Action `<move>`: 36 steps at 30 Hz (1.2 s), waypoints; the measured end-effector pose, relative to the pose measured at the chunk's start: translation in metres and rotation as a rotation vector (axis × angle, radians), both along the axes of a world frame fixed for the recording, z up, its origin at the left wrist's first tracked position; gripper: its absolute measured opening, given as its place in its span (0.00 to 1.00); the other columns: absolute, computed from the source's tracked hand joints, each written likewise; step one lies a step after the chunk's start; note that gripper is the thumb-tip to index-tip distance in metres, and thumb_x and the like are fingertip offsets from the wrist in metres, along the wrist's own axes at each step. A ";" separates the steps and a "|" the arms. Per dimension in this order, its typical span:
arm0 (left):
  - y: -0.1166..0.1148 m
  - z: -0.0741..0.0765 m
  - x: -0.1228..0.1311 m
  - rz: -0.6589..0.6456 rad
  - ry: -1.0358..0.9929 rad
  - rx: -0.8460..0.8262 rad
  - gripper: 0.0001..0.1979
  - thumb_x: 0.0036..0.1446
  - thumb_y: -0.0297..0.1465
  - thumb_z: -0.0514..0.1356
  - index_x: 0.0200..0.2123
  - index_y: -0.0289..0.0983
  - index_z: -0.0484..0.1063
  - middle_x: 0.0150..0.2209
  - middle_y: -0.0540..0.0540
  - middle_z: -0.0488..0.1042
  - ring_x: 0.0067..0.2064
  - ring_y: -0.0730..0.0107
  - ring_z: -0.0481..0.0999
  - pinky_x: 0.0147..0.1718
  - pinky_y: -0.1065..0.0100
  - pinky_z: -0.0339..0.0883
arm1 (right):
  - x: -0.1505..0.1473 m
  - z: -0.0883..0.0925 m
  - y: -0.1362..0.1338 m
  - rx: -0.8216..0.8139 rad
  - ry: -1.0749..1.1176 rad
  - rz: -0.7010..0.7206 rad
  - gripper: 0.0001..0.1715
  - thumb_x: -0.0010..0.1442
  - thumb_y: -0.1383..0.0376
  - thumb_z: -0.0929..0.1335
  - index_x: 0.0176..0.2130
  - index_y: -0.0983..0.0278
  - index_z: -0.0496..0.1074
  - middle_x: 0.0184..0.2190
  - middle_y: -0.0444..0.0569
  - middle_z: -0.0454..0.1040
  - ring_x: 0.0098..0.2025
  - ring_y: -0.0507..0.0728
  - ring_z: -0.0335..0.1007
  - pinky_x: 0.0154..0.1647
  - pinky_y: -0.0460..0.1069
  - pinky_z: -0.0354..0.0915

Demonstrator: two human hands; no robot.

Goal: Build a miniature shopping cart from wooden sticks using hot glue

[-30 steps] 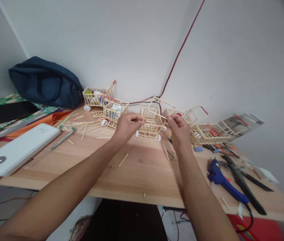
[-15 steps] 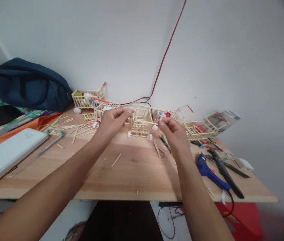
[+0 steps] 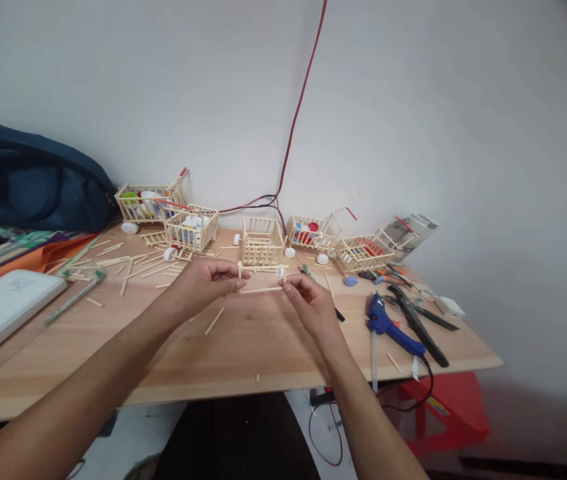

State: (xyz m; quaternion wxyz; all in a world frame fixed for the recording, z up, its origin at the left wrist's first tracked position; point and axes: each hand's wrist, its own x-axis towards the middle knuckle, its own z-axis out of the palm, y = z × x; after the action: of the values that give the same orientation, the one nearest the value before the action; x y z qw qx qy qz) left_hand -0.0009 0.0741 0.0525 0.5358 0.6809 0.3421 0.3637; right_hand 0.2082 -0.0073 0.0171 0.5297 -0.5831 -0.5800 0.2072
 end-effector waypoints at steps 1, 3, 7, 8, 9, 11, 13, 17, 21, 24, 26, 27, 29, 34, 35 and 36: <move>0.000 -0.004 0.001 -0.005 -0.010 -0.011 0.08 0.40 0.34 0.68 0.27 0.38 0.80 0.30 0.45 0.80 0.25 0.73 0.72 0.23 0.75 0.66 | 0.000 -0.003 -0.001 -0.007 -0.002 -0.010 0.12 0.58 0.56 0.67 0.33 0.61 0.74 0.31 0.45 0.75 0.33 0.55 0.67 0.35 0.48 0.61; 0.001 -0.010 0.002 -0.012 -0.014 -0.015 0.08 0.40 0.35 0.68 0.26 0.37 0.79 0.28 0.45 0.80 0.24 0.74 0.72 0.22 0.75 0.66 | -0.001 -0.007 -0.002 -0.017 0.006 -0.024 0.11 0.58 0.56 0.67 0.33 0.61 0.73 0.30 0.45 0.75 0.32 0.54 0.67 0.34 0.48 0.61; 0.003 -0.017 0.003 0.003 0.004 -0.023 0.10 0.41 0.36 0.67 0.28 0.36 0.79 0.22 0.48 0.77 0.23 0.74 0.71 0.23 0.75 0.65 | -0.004 -0.009 -0.002 -0.048 0.019 -0.037 0.11 0.57 0.57 0.67 0.32 0.62 0.73 0.30 0.45 0.74 0.31 0.54 0.66 0.33 0.48 0.61; 0.003 -0.018 0.003 0.007 0.010 -0.033 0.10 0.41 0.35 0.67 0.28 0.36 0.79 0.22 0.48 0.76 0.23 0.74 0.71 0.23 0.75 0.64 | -0.005 -0.009 -0.002 -0.054 0.009 -0.041 0.12 0.58 0.57 0.67 0.31 0.62 0.73 0.29 0.45 0.74 0.30 0.54 0.66 0.33 0.48 0.60; 0.003 -0.019 0.003 0.010 0.016 -0.041 0.10 0.41 0.35 0.68 0.28 0.36 0.79 0.22 0.48 0.76 0.23 0.74 0.71 0.23 0.75 0.64 | -0.005 -0.010 -0.002 -0.059 -0.005 -0.044 0.12 0.57 0.57 0.67 0.31 0.62 0.73 0.28 0.44 0.74 0.30 0.54 0.66 0.32 0.48 0.60; 0.004 -0.021 0.003 0.013 0.023 -0.056 0.10 0.41 0.34 0.68 0.28 0.36 0.79 0.23 0.48 0.77 0.23 0.74 0.71 0.23 0.75 0.63 | -0.005 -0.011 -0.002 -0.069 -0.026 -0.047 0.12 0.58 0.57 0.67 0.31 0.62 0.73 0.28 0.44 0.74 0.29 0.54 0.66 0.32 0.48 0.60; 0.005 -0.022 0.004 0.016 0.013 -0.060 0.10 0.42 0.34 0.67 0.29 0.36 0.79 0.25 0.47 0.78 0.24 0.75 0.71 0.24 0.75 0.64 | -0.003 -0.011 0.000 -0.067 -0.030 -0.045 0.12 0.58 0.57 0.67 0.32 0.62 0.74 0.29 0.45 0.75 0.30 0.54 0.67 0.33 0.48 0.60; 0.007 -0.019 0.004 0.018 -0.015 0.016 0.09 0.44 0.33 0.66 0.30 0.34 0.79 0.27 0.47 0.78 0.26 0.73 0.73 0.27 0.75 0.65 | 0.004 -0.007 0.007 -0.013 -0.063 -0.034 0.11 0.58 0.57 0.67 0.35 0.62 0.74 0.33 0.46 0.76 0.33 0.54 0.68 0.35 0.48 0.61; 0.007 -0.001 0.004 0.130 -0.001 0.198 0.07 0.45 0.31 0.65 0.29 0.35 0.79 0.29 0.48 0.79 0.31 0.71 0.76 0.31 0.74 0.67 | 0.007 0.010 0.017 0.056 -0.139 -0.067 0.11 0.58 0.58 0.67 0.35 0.62 0.75 0.33 0.46 0.76 0.33 0.54 0.67 0.35 0.49 0.61; 0.008 0.017 0.006 0.184 0.014 0.292 0.08 0.47 0.31 0.64 0.31 0.34 0.79 0.31 0.47 0.80 0.34 0.68 0.77 0.34 0.72 0.68 | 0.007 0.027 0.024 0.113 -0.186 -0.091 0.11 0.58 0.59 0.67 0.36 0.62 0.75 0.33 0.47 0.77 0.33 0.54 0.68 0.36 0.49 0.61; 0.012 0.026 0.009 0.186 -0.005 0.346 0.08 0.48 0.31 0.63 0.33 0.34 0.79 0.33 0.46 0.80 0.35 0.67 0.78 0.36 0.70 0.69 | 0.006 0.036 0.028 0.152 -0.217 -0.115 0.10 0.59 0.60 0.66 0.36 0.63 0.75 0.33 0.47 0.77 0.34 0.54 0.69 0.36 0.48 0.62; 0.016 0.030 0.011 0.185 -0.009 0.368 0.08 0.49 0.31 0.63 0.33 0.34 0.79 0.33 0.46 0.80 0.35 0.67 0.78 0.37 0.69 0.69 | 0.006 0.040 0.030 0.172 -0.229 -0.129 0.10 0.59 0.60 0.66 0.36 0.63 0.75 0.33 0.47 0.77 0.34 0.54 0.69 0.36 0.48 0.62; 0.024 0.035 0.014 0.192 -0.006 0.416 0.08 0.49 0.30 0.63 0.33 0.34 0.79 0.34 0.46 0.80 0.36 0.67 0.78 0.38 0.68 0.69 | 0.007 0.046 0.036 0.211 -0.246 -0.161 0.09 0.59 0.61 0.66 0.36 0.62 0.75 0.33 0.46 0.77 0.33 0.53 0.69 0.35 0.48 0.62; 0.043 0.037 0.018 0.265 0.033 0.564 0.05 0.50 0.29 0.62 0.31 0.36 0.78 0.33 0.48 0.80 0.35 0.68 0.77 0.38 0.69 0.68 | 0.008 0.049 0.054 0.294 -0.229 -0.188 0.09 0.58 0.62 0.66 0.36 0.63 0.75 0.35 0.46 0.77 0.34 0.53 0.69 0.34 0.47 0.61; 0.046 0.036 0.018 0.271 0.044 0.584 0.05 0.50 0.29 0.62 0.31 0.36 0.78 0.33 0.48 0.80 0.35 0.69 0.77 0.38 0.69 0.67 | 0.007 0.049 0.057 0.303 -0.221 -0.190 0.09 0.58 0.62 0.66 0.36 0.63 0.75 0.35 0.46 0.77 0.35 0.53 0.69 0.34 0.47 0.61; 0.048 0.036 0.019 0.271 0.052 0.597 0.05 0.51 0.28 0.62 0.31 0.36 0.79 0.33 0.48 0.80 0.35 0.69 0.77 0.37 0.69 0.67 | 0.007 0.048 0.059 0.308 -0.214 -0.195 0.08 0.58 0.62 0.66 0.36 0.63 0.75 0.34 0.46 0.77 0.34 0.53 0.69 0.34 0.47 0.61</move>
State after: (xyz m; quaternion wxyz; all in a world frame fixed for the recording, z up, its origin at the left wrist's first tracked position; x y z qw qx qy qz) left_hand 0.0179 0.1219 0.0881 0.2504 0.7654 0.3215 0.4982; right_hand 0.2149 0.0517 0.0654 0.5654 -0.5673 -0.5987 0.0008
